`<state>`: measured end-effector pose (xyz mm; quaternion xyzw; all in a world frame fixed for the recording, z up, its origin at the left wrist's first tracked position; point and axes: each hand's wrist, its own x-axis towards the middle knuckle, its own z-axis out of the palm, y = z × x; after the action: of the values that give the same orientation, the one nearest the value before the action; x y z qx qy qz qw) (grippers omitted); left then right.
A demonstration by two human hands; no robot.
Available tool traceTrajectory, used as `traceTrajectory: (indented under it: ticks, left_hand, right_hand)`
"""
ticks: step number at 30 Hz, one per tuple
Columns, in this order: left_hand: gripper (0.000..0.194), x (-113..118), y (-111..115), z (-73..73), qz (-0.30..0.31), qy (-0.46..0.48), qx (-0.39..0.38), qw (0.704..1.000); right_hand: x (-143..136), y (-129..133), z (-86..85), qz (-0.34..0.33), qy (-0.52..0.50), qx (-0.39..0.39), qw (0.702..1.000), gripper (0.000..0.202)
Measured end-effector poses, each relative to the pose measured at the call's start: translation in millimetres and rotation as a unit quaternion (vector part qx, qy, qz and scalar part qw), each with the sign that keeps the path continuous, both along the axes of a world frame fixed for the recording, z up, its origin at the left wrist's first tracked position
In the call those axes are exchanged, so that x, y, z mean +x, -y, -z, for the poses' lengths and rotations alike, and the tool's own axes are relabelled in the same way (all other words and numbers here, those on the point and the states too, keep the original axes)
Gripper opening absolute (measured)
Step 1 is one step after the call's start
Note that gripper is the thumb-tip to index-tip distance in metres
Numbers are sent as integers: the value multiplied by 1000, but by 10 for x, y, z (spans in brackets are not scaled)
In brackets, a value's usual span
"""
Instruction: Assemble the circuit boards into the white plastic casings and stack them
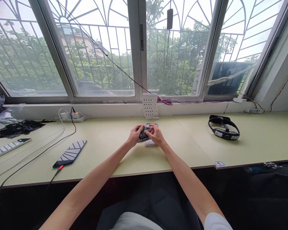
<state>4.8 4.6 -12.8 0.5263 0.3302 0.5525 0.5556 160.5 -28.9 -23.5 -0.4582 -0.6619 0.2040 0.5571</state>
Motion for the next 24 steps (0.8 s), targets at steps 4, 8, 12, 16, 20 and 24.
traceTrajectory:
  ticks: [4, 8, 12, 16, 20, 24]
  left_hand:
    - [46, -4, 7, -4, -44, -35, 79, 995]
    - [42, -9, 47, -24, -71, -62, 147, 985]
    - [42, -10, 69, -32, -68, -72, 175, 980]
    - [43, -11, 62, -23, -64, -73, 175, 980]
    - [43, -12, 77, -32, -56, -68, 163, 983]
    - [43, -11, 122, -70, -51, -59, 149, 986]
  right_hand:
    - [-16, 40, -15, -83, -40, -100, 991, 56]
    - [-34, 136, -81, -160, -58, -156, 973, 61]
    - [-35, 192, -126, -190, -67, -159, 966, 62]
    - [-19, 169, -105, -199, -76, -160, 964, 64]
    - [-14, 147, -83, -200, -80, -157, 964, 64]
    - [-23, 156, -88, -188, -81, -156, 966, 63]
